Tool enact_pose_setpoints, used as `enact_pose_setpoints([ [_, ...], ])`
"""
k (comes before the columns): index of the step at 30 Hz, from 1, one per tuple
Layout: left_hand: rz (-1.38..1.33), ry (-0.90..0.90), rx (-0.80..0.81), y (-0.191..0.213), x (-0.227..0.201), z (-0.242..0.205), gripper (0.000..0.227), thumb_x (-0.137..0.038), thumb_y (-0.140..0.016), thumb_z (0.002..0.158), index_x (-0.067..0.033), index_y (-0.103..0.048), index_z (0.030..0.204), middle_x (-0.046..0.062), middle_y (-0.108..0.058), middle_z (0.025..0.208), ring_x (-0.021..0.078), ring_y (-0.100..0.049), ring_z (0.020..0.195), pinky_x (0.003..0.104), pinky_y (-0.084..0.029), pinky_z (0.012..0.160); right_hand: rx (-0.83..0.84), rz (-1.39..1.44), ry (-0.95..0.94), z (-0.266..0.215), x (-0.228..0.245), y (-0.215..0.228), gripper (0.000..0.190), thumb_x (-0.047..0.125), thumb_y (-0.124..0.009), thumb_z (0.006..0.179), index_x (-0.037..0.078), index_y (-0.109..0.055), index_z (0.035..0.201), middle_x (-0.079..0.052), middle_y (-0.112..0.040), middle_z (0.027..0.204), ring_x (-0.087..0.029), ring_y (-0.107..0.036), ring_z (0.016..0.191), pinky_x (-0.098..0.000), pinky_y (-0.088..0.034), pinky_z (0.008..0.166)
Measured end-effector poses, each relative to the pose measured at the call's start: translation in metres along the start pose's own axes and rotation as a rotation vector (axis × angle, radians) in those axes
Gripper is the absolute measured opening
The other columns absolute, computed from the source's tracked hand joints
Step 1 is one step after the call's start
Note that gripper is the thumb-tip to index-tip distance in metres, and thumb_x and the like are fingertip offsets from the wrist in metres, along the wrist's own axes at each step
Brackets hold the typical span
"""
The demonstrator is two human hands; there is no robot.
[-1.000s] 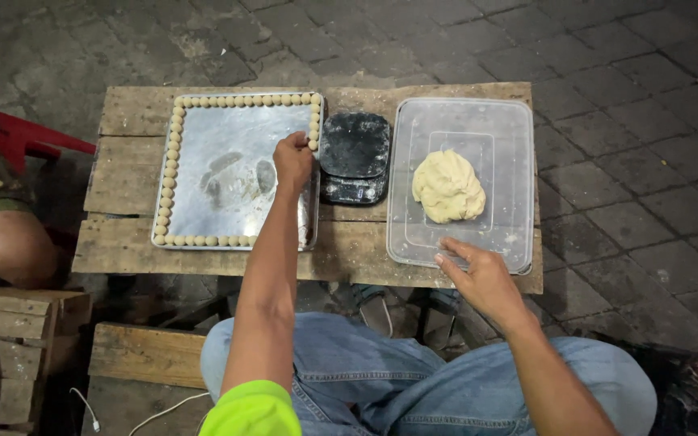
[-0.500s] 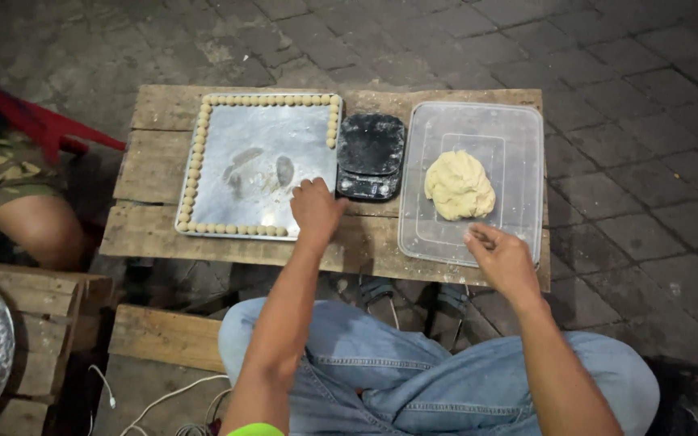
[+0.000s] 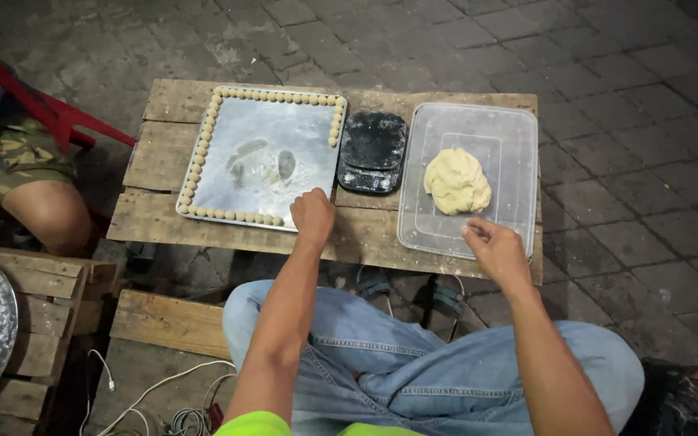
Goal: The person tears small pieces of dough from a larger mass, weighs each piece on a digital scale, rolls it into a ball, and places it on a metal tray. The process is repeated continuously throughout the clip.
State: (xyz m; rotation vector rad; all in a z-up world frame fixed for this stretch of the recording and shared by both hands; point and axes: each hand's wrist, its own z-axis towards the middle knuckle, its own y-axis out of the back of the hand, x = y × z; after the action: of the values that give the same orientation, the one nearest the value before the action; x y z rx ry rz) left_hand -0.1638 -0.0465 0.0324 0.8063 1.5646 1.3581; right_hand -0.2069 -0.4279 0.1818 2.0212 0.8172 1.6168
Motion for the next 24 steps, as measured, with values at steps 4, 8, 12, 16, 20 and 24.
enact_pose_setpoints([
  [4, -0.042, -0.016, -0.050, 0.002, 0.003, -0.003, 0.015, -0.017, -0.067, 0.084, -0.0040, -0.073, 0.083, 0.020, -0.073, 0.077, 0.0436, -0.073, 0.079, 0.053, -0.056, 0.070, -0.075, 0.069, 0.035, -0.009, 0.018, 0.006, 0.045, 0.027, -0.072, 0.095, 0.001, -0.071, 0.131, -0.021, -0.076, 0.112, -0.040, -0.072, 0.103, -0.0502, -0.056, 0.089],
  [8, -0.052, -0.058, -0.086, 0.062, -0.030, -0.026, 0.027, -0.025, -0.079, 0.084, -0.0050, -0.071, 0.099, 0.018, -0.072, 0.092, 0.0406, -0.071, 0.091, 0.050, -0.057, 0.078, -0.247, 0.160, 0.170, 0.003, 0.004, -0.001, 0.040, 0.019, -0.074, 0.096, 0.001, -0.070, 0.132, -0.024, -0.075, 0.110, -0.040, -0.072, 0.101, -0.0494, -0.057, 0.084],
  [12, -0.315, -0.171, -0.001, 0.079, -0.091, -0.063, 0.029, -0.012, -0.077, 0.088, -0.0024, -0.068, 0.114, 0.020, -0.068, 0.104, 0.0426, -0.067, 0.102, 0.053, -0.056, 0.086, -0.343, -0.007, 0.180, 0.025, -0.017, 0.006, 0.036, 0.020, -0.077, 0.095, 0.002, -0.074, 0.126, -0.018, -0.077, 0.108, -0.036, -0.073, 0.099, -0.0485, -0.058, 0.082],
  [16, -0.608, -0.433, -0.041, 0.042, -0.149, -0.078, 0.030, -0.012, -0.075, 0.088, -0.0087, -0.070, 0.118, 0.011, -0.066, 0.109, 0.0342, -0.069, 0.101, 0.041, -0.059, 0.083, -0.424, -0.135, 0.290, 0.076, -0.077, -0.020, 0.049, 0.023, -0.090, 0.078, 0.003, -0.076, 0.121, -0.014, -0.075, 0.104, -0.031, -0.075, 0.091, -0.0429, -0.060, 0.077],
  [20, -0.480, -0.590, -0.127, 0.047, -0.199, -0.090, 0.053, -0.007, -0.080, 0.084, -0.0040, -0.059, 0.133, 0.017, -0.051, 0.134, 0.0440, -0.058, 0.121, 0.051, -0.065, 0.078, -0.488, -0.144, 0.376, 0.084, -0.086, -0.043, 0.060, 0.028, -0.098, 0.067, 0.001, -0.076, 0.116, -0.012, -0.070, 0.098, -0.030, -0.074, 0.085, -0.0376, -0.061, 0.070],
  [24, -0.398, -0.718, -0.206, 0.039, -0.220, -0.092, 0.056, 0.002, -0.076, 0.087, -0.0028, -0.054, 0.138, 0.022, -0.043, 0.143, 0.0454, -0.052, 0.126, 0.050, -0.063, 0.088, -0.501, -0.159, 0.337, 0.084, -0.069, -0.047, 0.056, 0.029, -0.095, 0.071, 0.001, -0.075, 0.115, -0.012, -0.066, 0.101, -0.036, -0.073, 0.088, -0.0442, -0.061, 0.072],
])
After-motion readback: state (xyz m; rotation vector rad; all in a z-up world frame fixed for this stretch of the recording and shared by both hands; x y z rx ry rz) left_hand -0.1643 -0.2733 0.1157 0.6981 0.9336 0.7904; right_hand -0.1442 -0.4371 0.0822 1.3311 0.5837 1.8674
